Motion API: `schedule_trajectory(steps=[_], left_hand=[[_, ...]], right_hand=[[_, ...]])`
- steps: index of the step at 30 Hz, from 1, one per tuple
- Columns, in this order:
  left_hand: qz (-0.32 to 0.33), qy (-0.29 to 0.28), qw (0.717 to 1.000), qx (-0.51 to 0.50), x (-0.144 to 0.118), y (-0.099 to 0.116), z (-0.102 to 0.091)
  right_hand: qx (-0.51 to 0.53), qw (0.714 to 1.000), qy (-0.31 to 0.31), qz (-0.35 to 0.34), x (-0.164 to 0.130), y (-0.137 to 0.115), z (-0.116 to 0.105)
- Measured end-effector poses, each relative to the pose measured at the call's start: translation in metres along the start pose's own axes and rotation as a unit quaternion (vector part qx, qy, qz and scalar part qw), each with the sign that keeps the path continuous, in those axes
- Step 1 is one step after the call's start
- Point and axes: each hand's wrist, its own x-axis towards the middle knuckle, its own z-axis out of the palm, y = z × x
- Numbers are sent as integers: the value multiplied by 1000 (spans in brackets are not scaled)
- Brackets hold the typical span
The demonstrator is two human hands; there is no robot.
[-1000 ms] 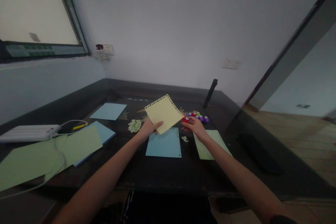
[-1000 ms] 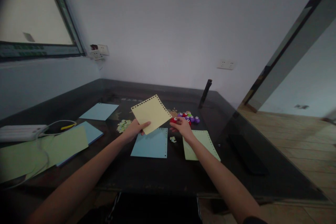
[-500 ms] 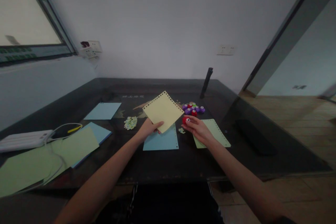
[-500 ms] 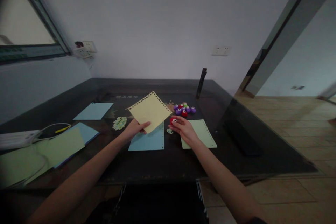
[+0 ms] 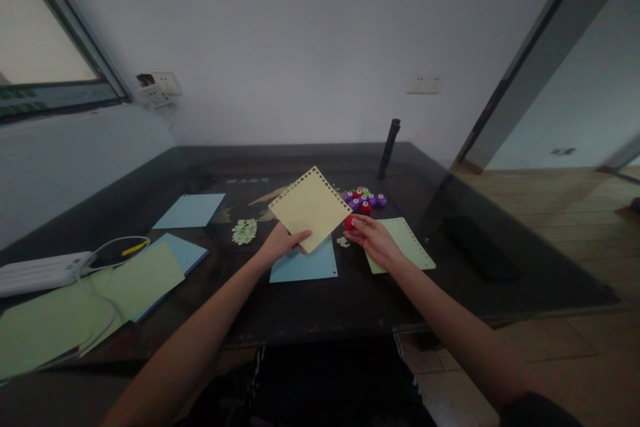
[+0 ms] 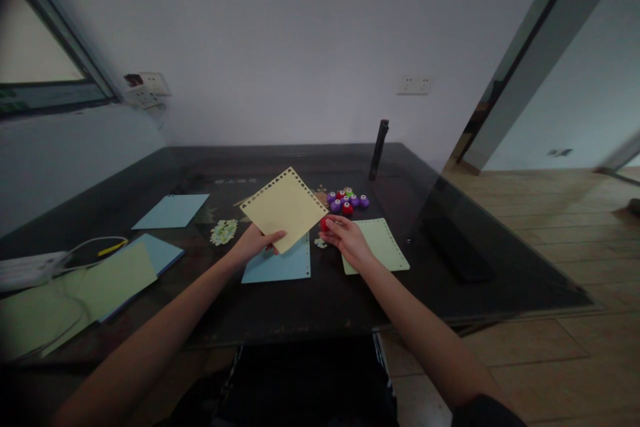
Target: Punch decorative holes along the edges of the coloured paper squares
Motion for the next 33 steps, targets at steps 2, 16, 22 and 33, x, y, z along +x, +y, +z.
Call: schedule_trajectory(steps=[2,16,22,33], left_hand=[[0,-2,1000,0,0,0,1],[-6,-7,1000,9,2,-4,0],[-18,-6,1000,14,1,-1,1],[34,45,997,52,-2,2,5]], right_hand=[[7,1000,6,0,0,0,0],[24,1000,2,-7,-2,-2,2],[8,1000,4,-7,-2,0,2],[-11,1000,0,-29,-3,4,-1]])
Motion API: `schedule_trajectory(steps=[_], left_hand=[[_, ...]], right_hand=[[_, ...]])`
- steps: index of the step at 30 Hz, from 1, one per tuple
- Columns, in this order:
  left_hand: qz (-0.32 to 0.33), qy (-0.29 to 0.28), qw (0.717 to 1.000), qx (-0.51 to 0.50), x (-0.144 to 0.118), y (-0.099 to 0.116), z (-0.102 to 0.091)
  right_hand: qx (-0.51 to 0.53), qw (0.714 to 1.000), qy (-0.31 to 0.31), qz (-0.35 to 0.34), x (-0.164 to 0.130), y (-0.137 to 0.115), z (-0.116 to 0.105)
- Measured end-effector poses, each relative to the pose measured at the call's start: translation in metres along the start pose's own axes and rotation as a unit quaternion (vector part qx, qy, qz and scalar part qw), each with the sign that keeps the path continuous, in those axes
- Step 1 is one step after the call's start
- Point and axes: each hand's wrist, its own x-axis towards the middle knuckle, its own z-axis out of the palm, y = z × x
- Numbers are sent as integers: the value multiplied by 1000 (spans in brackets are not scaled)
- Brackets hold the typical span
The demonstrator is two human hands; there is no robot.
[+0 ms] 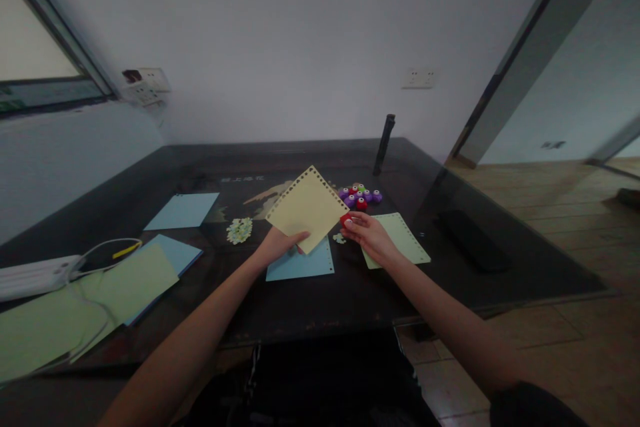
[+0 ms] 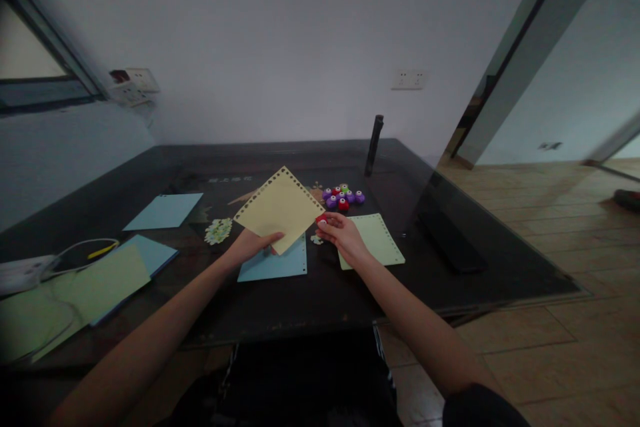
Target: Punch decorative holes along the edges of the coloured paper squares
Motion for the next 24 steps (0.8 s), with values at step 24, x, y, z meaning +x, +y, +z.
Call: schedule_trajectory(steps=[24], left_hand=[[11,-6,1000,12,1,-5,2]], right_hand=[[-11,1000,-3,15,-2,-1,3]])
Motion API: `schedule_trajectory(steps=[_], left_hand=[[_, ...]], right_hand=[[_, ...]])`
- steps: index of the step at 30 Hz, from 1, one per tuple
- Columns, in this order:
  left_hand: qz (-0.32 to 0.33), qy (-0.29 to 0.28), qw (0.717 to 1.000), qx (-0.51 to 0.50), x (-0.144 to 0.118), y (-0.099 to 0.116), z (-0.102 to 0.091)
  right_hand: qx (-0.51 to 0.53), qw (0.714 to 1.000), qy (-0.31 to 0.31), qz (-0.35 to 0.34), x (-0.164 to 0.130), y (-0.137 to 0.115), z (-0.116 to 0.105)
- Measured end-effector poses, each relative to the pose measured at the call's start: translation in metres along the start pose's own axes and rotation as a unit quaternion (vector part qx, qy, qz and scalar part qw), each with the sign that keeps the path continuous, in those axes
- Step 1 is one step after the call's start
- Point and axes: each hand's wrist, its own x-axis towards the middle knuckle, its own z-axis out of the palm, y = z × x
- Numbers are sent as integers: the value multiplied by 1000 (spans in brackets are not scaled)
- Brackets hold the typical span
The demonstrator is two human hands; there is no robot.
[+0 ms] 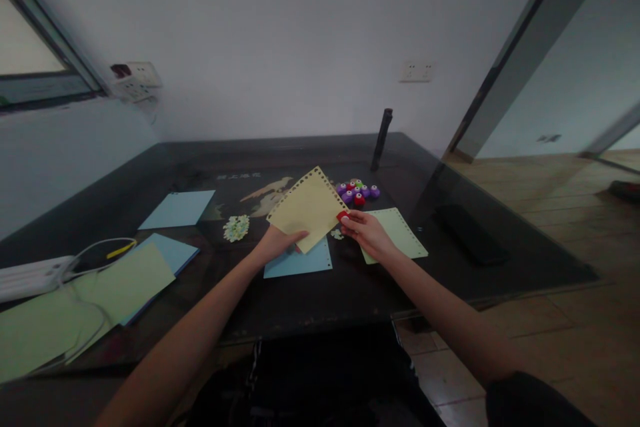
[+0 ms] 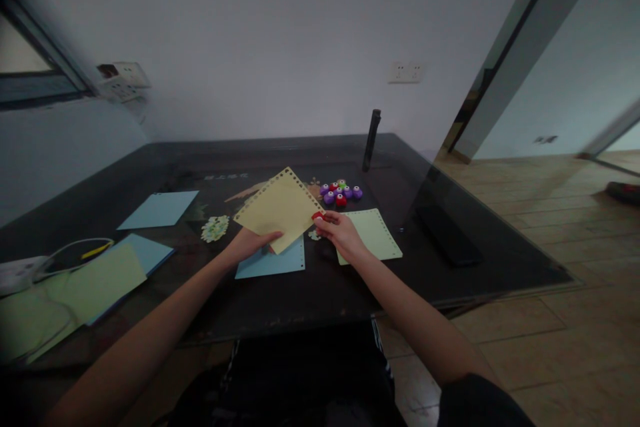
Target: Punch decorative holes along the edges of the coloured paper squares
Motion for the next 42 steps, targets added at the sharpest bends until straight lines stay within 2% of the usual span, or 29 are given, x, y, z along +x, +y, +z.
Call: schedule_trajectory(steps=[5,10,15,24,34,42], left_hand=[[-5,-2,1000,15,-1,5,-1],[-47,-52,997,18,-4,10,-1],[-44,-66,997,18,-5,12,-1],[-50,-65,997,14,-8,21,-1],[-36,-68,997,26,-5,8,-3],[-53,-61,997,7,-6,16,-1]], right_hand=[[-25,1000,1,-4,-2,-3,1],[-33,999,-4,-7,-5,-7,3],[-7,1000,-16,-2,-5,-6,2],[14,1000,-13,3,-3,-4,2],[4,1000,-14,-4,-4,-5,2],[-6,1000,-10,-3,-2,-4,0]])
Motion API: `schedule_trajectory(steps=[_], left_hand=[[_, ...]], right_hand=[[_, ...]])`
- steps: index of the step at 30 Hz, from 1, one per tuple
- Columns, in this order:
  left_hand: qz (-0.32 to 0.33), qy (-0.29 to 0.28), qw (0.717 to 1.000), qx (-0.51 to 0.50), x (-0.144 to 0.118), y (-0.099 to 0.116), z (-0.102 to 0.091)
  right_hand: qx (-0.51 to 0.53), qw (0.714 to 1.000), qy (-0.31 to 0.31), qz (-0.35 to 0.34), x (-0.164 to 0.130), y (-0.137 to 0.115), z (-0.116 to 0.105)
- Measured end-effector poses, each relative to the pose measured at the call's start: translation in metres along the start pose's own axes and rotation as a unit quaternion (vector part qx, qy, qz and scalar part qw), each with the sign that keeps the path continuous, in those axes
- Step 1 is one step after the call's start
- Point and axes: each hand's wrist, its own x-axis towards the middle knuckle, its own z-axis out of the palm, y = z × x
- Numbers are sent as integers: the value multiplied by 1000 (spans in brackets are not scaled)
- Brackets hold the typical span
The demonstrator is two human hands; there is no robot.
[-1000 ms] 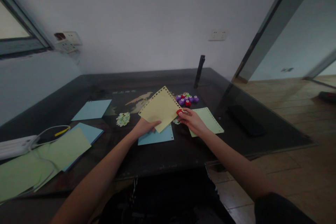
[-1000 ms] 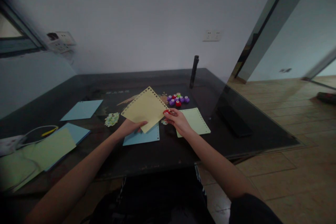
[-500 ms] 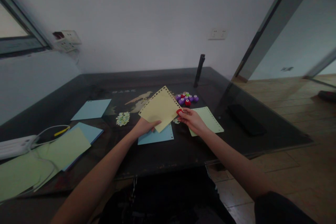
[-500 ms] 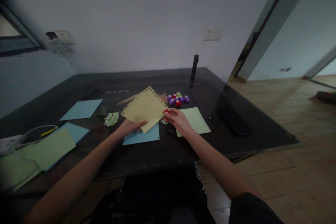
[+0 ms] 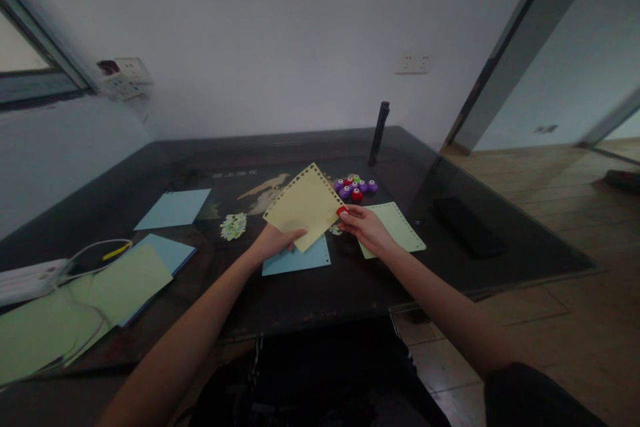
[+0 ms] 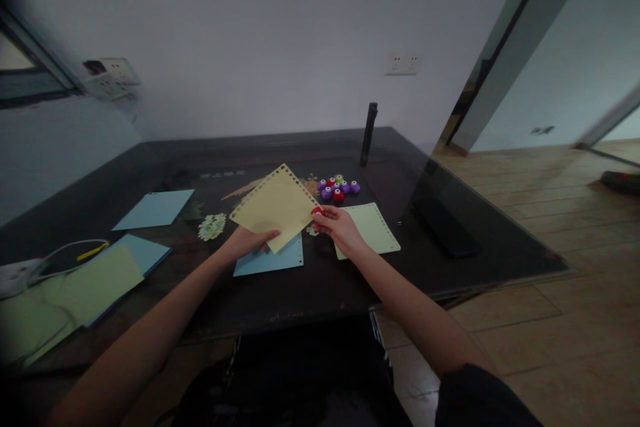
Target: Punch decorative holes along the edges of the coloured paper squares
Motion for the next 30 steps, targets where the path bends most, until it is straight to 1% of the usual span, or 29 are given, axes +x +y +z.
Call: schedule_trajectory(steps=[4,10,20,30], left_hand=[[0,0,1000,6,-2,4,0],[5,-8,1000,14,-2,4,-1],[0,-10,1000,12,-4,7,0],[5,-8,1000,2,-1,-1,1]], right_hand=[[-11,1000,3,3,-1,-2,1],[-38,999,9,6,-3,-5,1],[-44,999,9,2,-3,-4,1],[-43,999,10,-4,-3,-4,1]])
